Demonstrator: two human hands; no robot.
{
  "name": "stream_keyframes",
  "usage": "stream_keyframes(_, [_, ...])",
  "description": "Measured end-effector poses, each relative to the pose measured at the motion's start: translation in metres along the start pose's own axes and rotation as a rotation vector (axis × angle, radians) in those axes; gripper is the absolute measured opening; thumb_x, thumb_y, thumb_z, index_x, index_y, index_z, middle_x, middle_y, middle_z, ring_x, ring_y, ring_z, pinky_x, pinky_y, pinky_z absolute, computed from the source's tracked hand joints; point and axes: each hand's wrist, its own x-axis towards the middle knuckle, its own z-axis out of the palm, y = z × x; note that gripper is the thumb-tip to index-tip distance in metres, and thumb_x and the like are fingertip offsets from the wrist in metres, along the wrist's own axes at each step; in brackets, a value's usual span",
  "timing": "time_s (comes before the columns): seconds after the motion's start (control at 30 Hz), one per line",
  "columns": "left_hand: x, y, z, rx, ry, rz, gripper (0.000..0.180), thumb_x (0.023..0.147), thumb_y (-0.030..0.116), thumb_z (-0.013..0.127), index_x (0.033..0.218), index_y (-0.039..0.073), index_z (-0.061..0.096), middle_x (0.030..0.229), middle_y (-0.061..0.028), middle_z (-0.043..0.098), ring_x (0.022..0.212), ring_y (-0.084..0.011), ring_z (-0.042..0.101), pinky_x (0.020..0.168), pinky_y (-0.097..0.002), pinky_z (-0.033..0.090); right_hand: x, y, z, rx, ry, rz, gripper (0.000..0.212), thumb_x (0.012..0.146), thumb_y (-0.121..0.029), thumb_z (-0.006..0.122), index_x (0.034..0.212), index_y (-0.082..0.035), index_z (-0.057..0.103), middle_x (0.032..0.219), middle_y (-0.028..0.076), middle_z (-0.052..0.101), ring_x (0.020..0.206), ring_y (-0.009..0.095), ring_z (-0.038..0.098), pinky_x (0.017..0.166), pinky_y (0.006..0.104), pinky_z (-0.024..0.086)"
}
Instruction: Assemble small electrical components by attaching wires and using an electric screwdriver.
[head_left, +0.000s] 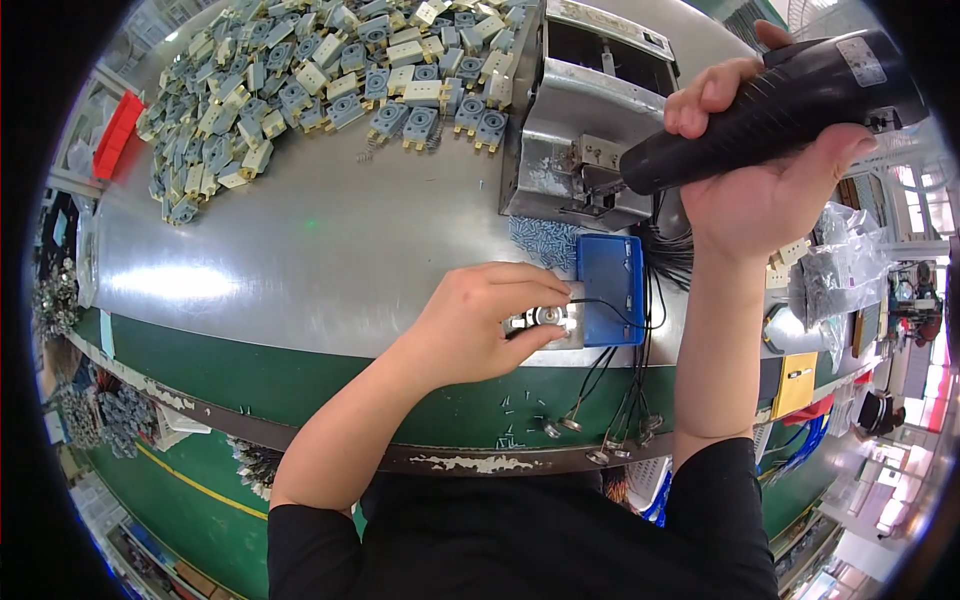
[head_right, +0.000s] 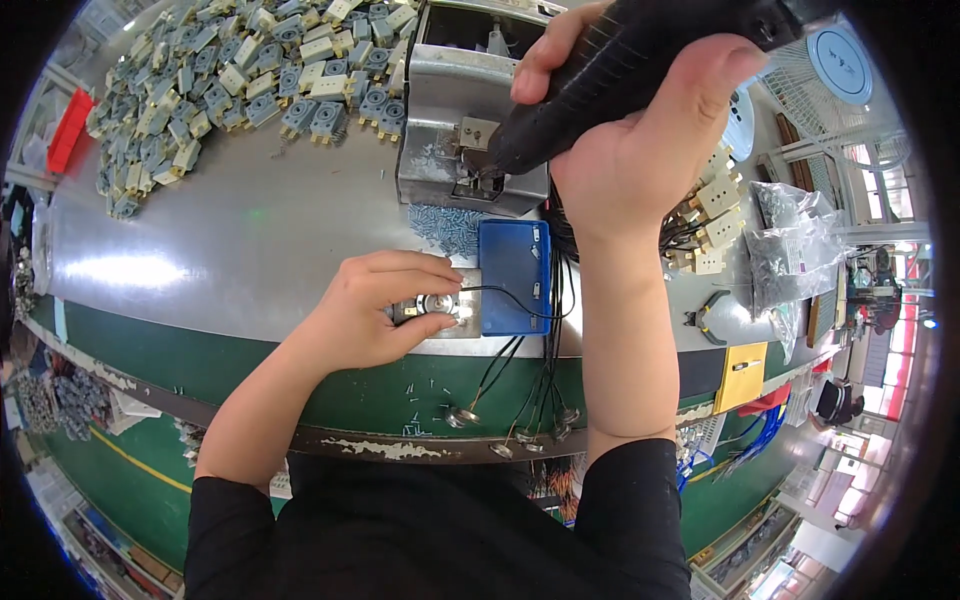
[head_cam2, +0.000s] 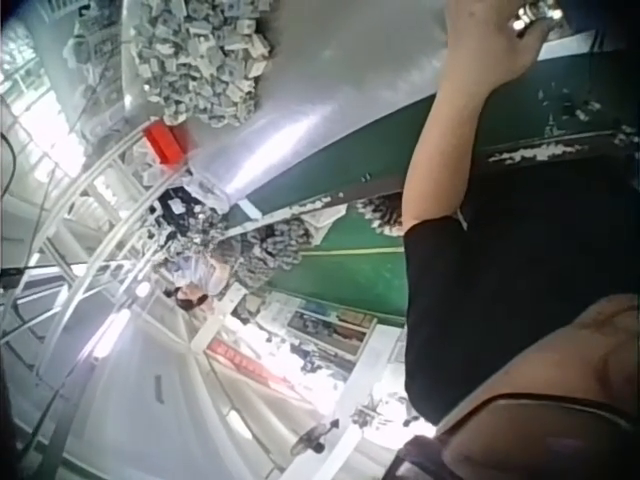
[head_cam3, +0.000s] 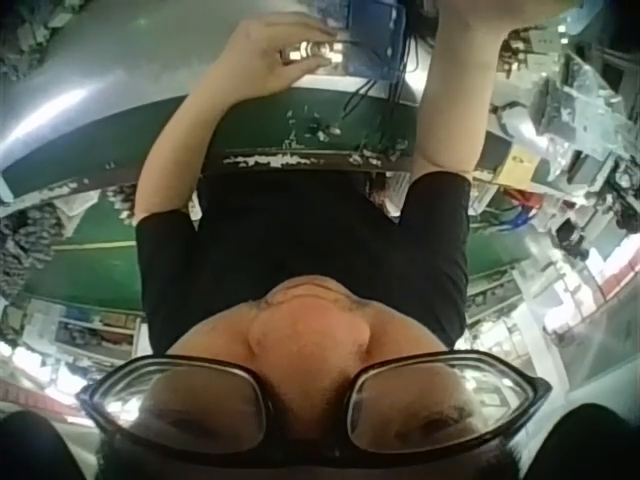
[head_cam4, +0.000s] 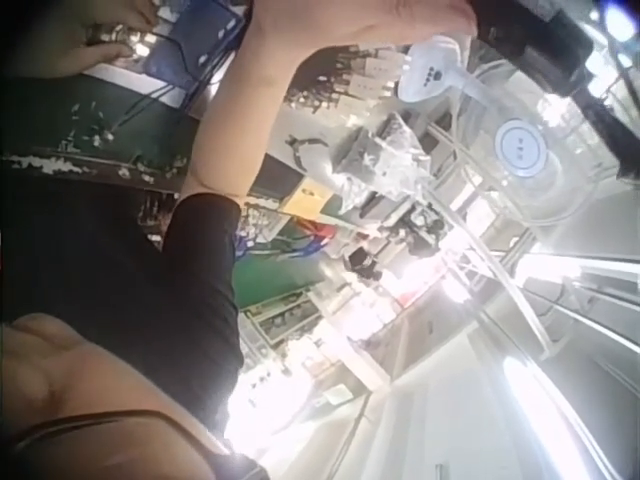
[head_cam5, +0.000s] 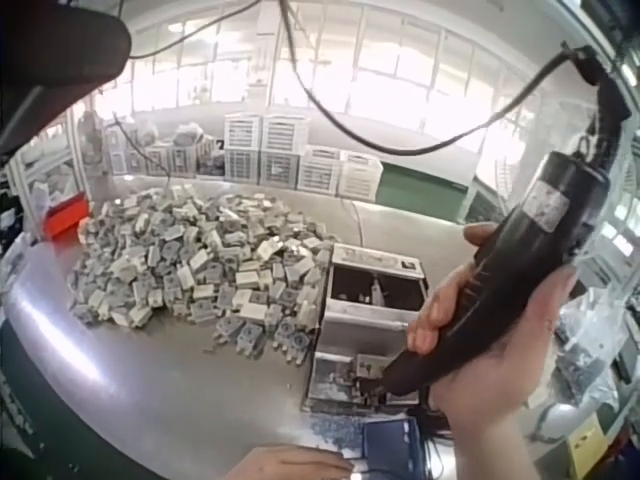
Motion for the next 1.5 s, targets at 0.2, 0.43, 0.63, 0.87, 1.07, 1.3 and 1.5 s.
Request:
stream_keyframes(0.2, [0.001, 0.000, 0.000, 0.002, 0.001, -0.006, 0.030, 0.079, 0.010, 0.088, 0.107, 0.005, 0.079, 0.115, -0.0106, 0.078, 0.107, -0.0295, 0.075, 0.092, -0.0387, 0.061, 0.000, 0.013, -0.004, 0.021, 0.016, 0.005, 0.102, 0.096, -0.088, 0.032, 0.146, -0.001, 0.045, 0.090, 0.011, 0.058, 0.073, 0.023, 0.057, 0.074, 0.0422, 0.049])
stream_keyframes(0.43, [0.002, -0.003, 0.000, 0.043, 0.032, 0.048, 0.024, 0.085, 0.018, 0.084, 0.104, 0.005, 0.078, 0.113, -0.0075, 0.079, 0.102, -0.0272, 0.076, 0.087, -0.0377, 0.061, 0.002, 0.012, 0.003, -0.040, 0.077, 0.034, 0.100, 0.096, -0.088, 0.033, 0.143, -0.001, 0.048, 0.087, 0.010, 0.058, 0.071, 0.023, 0.056, 0.071, 0.0406, 0.049])
stream_keyframes(0.63, [0.001, -0.001, 0.000, 0.030, 0.027, 0.040, 0.024, 0.085, 0.018, 0.084, 0.104, 0.005, 0.078, 0.112, -0.0074, 0.079, 0.102, -0.0268, 0.076, 0.088, -0.0377, 0.061, -0.001, 0.013, 0.005, -0.019, 0.048, 0.024, 0.096, 0.097, -0.087, 0.033, 0.139, -0.003, 0.049, 0.087, 0.010, 0.058, 0.071, 0.022, 0.056, 0.070, 0.0406, 0.048])
stream_keyframes(0.87, [0.000, -0.002, 0.002, 0.014, 0.026, 0.040, 0.023, 0.085, 0.017, 0.084, 0.104, 0.005, 0.078, 0.111, -0.0076, 0.079, 0.101, -0.0272, 0.076, 0.088, -0.0378, 0.061, -0.008, -0.007, 0.035, -0.219, 0.089, 0.113, 0.100, 0.096, -0.087, 0.034, 0.145, 0.000, 0.044, 0.087, 0.010, 0.057, 0.070, 0.021, 0.056, 0.069, 0.0380, 0.048])
stream_keyframes(1.07, [-0.001, -0.001, -0.002, -0.006, 0.022, 0.026, 0.029, 0.079, 0.010, 0.087, 0.106, 0.003, 0.078, 0.112, -0.0135, 0.078, 0.106, -0.0320, 0.075, 0.093, -0.0406, 0.060, -0.050, -0.025, 0.038, 0.144, -0.176, 0.153, 0.111, 0.096, -0.087, 0.036, 0.158, 0.004, 0.030, 0.091, 0.011, 0.056, 0.069, 0.019, 0.056, 0.066, 0.0360, 0.048])
stream_keyframes(1.3, [0.001, -0.004, 0.000, -0.003, 0.004, 0.017, 0.028, 0.080, 0.009, 0.087, 0.105, 0.002, 0.078, 0.110, -0.0129, 0.078, 0.103, -0.0317, 0.076, 0.090, -0.0396, 0.061, -0.070, -0.029, 0.048, 0.182, -0.100, 0.177, 0.110, 0.095, -0.087, 0.037, 0.156, 0.005, 0.029, 0.089, 0.011, 0.056, 0.068, 0.019, 0.055, 0.063, 0.0365, 0.049])
stream_keyframes(1.5, [-0.004, -0.004, 0.000, 0.005, 0.022, 0.025, 0.028, 0.079, 0.009, 0.087, 0.105, 0.002, 0.078, 0.110, -0.0128, 0.077, 0.100, -0.0316, 0.076, 0.088, -0.0393, 0.061, -0.077, -0.024, 0.048, 0.147, -0.121, 0.173, 0.111, 0.094, -0.088, 0.037, 0.154, 0.005, 0.030, 0.090, 0.011, 0.057, 0.069, 0.020, 0.057, 0.064, 0.0365, 0.049])
